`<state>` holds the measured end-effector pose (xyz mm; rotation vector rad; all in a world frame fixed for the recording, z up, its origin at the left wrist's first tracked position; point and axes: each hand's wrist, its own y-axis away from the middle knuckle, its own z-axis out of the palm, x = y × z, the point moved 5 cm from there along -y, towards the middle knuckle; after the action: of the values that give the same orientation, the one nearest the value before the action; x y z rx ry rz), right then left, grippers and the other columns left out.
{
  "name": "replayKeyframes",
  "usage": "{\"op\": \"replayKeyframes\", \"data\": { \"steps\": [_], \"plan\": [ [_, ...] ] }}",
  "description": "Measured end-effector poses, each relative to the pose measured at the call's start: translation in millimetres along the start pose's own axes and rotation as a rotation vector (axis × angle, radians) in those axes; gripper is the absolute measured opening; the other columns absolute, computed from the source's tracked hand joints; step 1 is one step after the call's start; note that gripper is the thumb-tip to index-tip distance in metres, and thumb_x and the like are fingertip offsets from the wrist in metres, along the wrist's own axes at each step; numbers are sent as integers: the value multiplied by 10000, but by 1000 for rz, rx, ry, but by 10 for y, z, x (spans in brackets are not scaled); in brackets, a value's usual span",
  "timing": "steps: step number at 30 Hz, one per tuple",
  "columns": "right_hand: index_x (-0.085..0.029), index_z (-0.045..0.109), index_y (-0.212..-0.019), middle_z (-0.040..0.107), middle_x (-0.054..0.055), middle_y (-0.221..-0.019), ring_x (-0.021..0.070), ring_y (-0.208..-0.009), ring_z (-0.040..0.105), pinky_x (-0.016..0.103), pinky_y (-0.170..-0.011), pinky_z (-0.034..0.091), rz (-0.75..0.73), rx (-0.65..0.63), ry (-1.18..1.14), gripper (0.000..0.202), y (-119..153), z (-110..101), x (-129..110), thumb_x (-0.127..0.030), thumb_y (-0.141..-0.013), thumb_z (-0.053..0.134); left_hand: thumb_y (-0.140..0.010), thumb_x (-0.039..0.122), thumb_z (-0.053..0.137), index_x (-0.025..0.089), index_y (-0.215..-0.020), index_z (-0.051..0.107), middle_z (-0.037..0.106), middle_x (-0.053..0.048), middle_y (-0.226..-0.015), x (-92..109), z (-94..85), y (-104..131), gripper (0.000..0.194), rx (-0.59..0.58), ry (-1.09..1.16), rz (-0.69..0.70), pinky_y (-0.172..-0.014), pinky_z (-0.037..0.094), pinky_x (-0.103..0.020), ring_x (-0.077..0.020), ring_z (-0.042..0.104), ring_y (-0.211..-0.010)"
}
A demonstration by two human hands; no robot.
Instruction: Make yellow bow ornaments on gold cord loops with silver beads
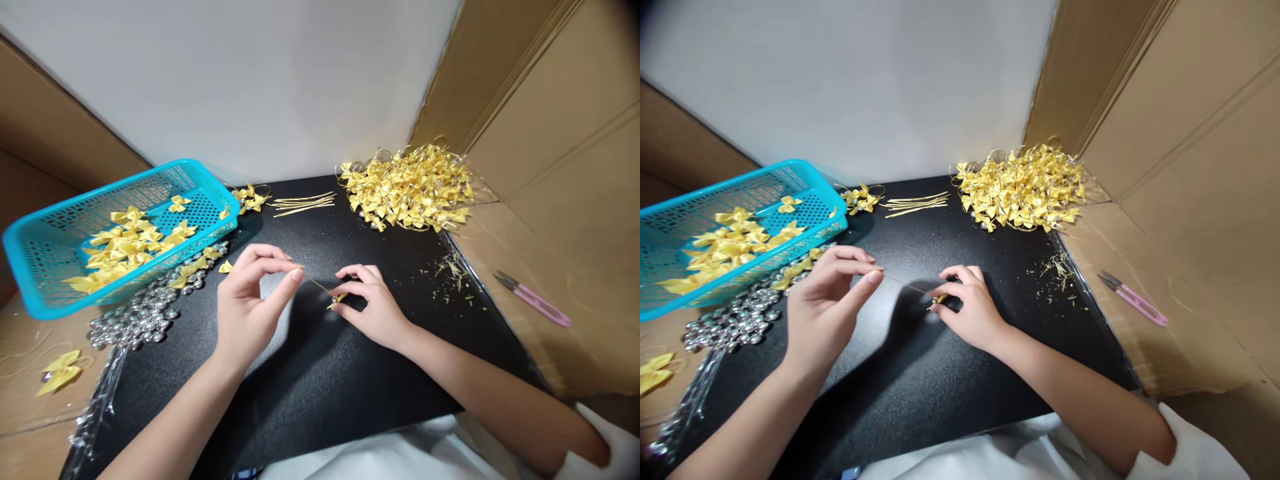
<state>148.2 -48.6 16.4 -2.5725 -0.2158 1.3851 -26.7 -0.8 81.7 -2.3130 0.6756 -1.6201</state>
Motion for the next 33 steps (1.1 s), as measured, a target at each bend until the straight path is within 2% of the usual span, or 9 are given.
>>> {"op": "replayKeyframes", "data": {
  "steps": [5, 9, 13, 18, 24, 26, 27, 30, 33],
  "plan": [
    [-235, 755, -936, 651, 72, -1117, 262, -1095, 526, 473, -991, 438, 15, -32, 49, 220, -5, 31, 48, -135, -740, 764, -831, 185, 679, 217, -806, 706, 603, -12, -923, 8, -5, -65, 49, 16, -102, 48, -859, 454, -324, -166, 589, -920],
    [-226, 724, -1039, 650, 75, -1138, 251, -1091, 544, 455, -976, 445, -69, 52, -30, 329, -28, -100, -52, -164, -723, 791, -835, 205, 680, 221, -812, 719, 630, -33, -1000, 110, 86, -80, 49, -68, -226, 129, -882, 448, -361, -191, 587, -966],
    [-240, 715, -1016, 696, 51, -1049, 202, -1023, 595, 404, -933, 463, -196, 139, -186, 211, -44, -255, -171, -167, -818, 719, -824, 211, 699, 237, -824, 744, 658, -51, -1093, 263, 226, -66, 52, -217, -329, 269, -924, 426, -389, -217, 562, -1031],
    [-240, 714, -850, 716, 28, -887, 179, -901, 626, 364, -840, 499, -166, 161, -344, 85, -55, -274, -146, -156, -839, 700, -835, 207, 688, 228, -810, 752, 660, -67, -1139, 279, 327, -49, 72, -290, -305, 276, -950, 409, -403, -230, 551, -1072],
    [-227, 677, -806, 711, 30, -866, 186, -872, 625, 367, -819, 502, -97, 118, -385, 49, -64, -222, -97, -200, -840, 701, -830, 235, 705, 242, -804, 753, 656, -51, -1126, 198, 375, -50, 54, -300, -229, 238, -950, 414, -381, -222, 556, -1077],
    [-227, 668, -802, 705, 26, -863, 183, -878, 623, 367, -837, 497, -82, 107, -395, 60, -64, -217, -91, -190, -846, 687, -825, 262, 712, 240, -892, 744, 639, -56, -1157, 141, 366, -56, 77, -321, -209, 222, -967, 407, -383, -226, 549, -1101],
    [-228, 666, -803, 702, 24, -867, 181, -888, 624, 367, -852, 493, -69, 103, -405, 67, -64, -217, -85, -183, -851, 676, -815, 285, 723, 234, -968, 727, 627, -66, -1179, 96, 354, -60, 162, -335, -207, 215, -976, 402, -390, -233, 544, -1116],
    [-230, 669, -818, 693, 21, -882, 176, -910, 630, 369, -881, 485, -35, 101, -450, 73, -63, -221, -63, -176, -865, 653, -772, 359, 758, 198, -1138, 645, 627, -91, -1178, -109, 337, -51, 415, -440, -251, 198, -973, 397, -420, -256, 542, -1118],
    [-228, 677, -830, 686, 25, -888, 176, -908, 634, 371, -880, 484, -25, 106, -485, 62, -61, -226, -45, -183, -865, 654, -817, 368, 709, 203, -1071, 664, 690, -64, -1074, -342, 393, 19, 306, -623, -334, 191, -921, 396, -427, -248, 574, -1029]
  ]
}}
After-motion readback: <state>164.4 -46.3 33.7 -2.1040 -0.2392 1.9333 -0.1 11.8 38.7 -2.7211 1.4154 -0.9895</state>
